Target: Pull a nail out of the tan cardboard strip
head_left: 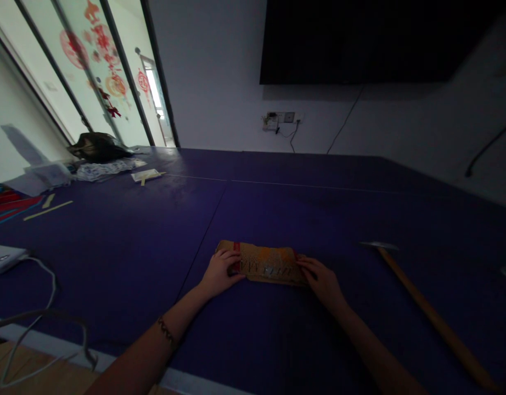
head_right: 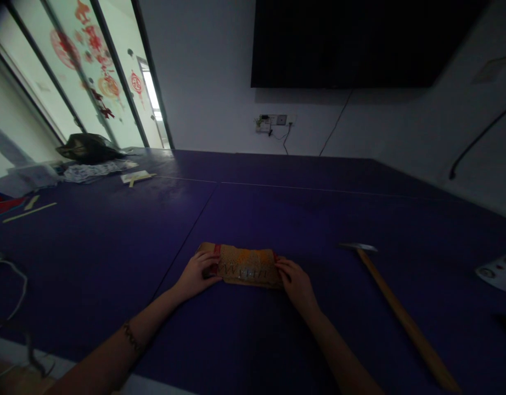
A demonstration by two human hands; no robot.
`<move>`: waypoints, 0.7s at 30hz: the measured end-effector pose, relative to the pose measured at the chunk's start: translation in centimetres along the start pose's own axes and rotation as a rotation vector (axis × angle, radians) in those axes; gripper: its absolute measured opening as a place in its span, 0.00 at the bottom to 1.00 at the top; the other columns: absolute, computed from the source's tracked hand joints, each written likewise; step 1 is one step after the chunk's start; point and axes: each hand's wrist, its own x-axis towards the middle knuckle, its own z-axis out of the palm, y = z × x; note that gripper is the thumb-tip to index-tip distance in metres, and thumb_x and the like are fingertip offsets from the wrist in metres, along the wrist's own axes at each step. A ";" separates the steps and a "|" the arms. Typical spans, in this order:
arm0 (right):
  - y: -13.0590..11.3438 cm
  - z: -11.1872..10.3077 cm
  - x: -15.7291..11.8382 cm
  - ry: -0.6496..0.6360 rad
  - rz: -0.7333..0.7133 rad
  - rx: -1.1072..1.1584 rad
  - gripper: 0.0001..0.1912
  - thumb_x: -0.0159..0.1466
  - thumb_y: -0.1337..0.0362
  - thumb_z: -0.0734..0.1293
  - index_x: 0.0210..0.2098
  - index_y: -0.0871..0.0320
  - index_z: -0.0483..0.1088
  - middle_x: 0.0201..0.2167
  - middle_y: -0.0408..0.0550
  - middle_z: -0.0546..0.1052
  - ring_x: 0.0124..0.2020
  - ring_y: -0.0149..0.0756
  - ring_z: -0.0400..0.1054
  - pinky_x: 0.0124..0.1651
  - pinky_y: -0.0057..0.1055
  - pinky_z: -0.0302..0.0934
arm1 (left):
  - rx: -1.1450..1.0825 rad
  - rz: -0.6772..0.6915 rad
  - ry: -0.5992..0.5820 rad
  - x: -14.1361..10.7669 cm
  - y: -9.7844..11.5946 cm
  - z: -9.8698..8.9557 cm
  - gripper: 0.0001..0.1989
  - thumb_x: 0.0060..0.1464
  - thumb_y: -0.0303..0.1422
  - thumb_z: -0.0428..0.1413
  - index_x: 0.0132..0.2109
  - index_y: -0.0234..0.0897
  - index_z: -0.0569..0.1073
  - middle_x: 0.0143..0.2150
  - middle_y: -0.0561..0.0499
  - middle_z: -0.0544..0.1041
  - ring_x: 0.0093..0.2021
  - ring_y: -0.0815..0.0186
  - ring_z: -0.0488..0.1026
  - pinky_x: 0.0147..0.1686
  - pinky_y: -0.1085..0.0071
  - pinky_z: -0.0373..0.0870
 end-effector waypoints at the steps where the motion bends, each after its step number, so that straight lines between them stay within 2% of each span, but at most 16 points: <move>1: 0.0 0.0 0.0 -0.002 -0.001 0.000 0.16 0.58 0.66 0.57 0.34 0.54 0.76 0.38 0.51 0.79 0.43 0.44 0.72 0.51 0.46 0.63 | -0.025 -0.008 0.010 0.1 -0.1 0.0 0.19 0.44 0.39 0.63 0.45 0.41 0.75 0.50 0.48 0.74 0.53 0.54 0.65 0.52 0.55 0.62; 8: 0.1 0.1 -0.1 -0.005 -0.003 0.018 0.16 0.58 0.66 0.57 0.35 0.55 0.76 0.39 0.52 0.79 0.43 0.44 0.72 0.50 0.45 0.64 | -0.107 -0.047 0.042 0.3 -1.0 0.2 0.03 0.45 0.34 0.63 0.32 0.44 0.80 0.48 0.51 0.76 0.50 0.57 0.67 0.50 0.57 0.65; 15: 0.0 0.2 -0.3 0.016 0.002 0.059 0.15 0.58 0.66 0.58 0.34 0.54 0.76 0.38 0.51 0.78 0.42 0.43 0.72 0.49 0.45 0.65 | -0.103 -0.050 0.045 0.0 -1.1 0.4 0.03 0.46 0.33 0.62 0.31 0.46 0.80 0.49 0.52 0.76 0.50 0.57 0.68 0.50 0.55 0.66; 18: -0.4 0.2 -0.4 0.041 -0.009 0.074 0.15 0.58 0.67 0.58 0.38 0.55 0.74 0.43 0.53 0.77 0.47 0.45 0.69 0.53 0.48 0.62 | -0.096 -0.046 0.055 -0.1 -1.1 0.5 0.03 0.48 0.33 0.61 0.31 0.47 0.80 0.49 0.52 0.76 0.51 0.57 0.67 0.50 0.54 0.66; 21: -1.1 0.4 -0.7 0.032 -0.040 0.112 0.17 0.59 0.67 0.57 0.44 0.56 0.71 0.47 0.54 0.75 0.50 0.43 0.68 0.54 0.45 0.62 | -0.086 -0.030 0.056 -0.1 -1.1 0.5 0.04 0.48 0.32 0.60 0.32 0.47 0.80 0.49 0.52 0.75 0.51 0.56 0.67 0.50 0.54 0.66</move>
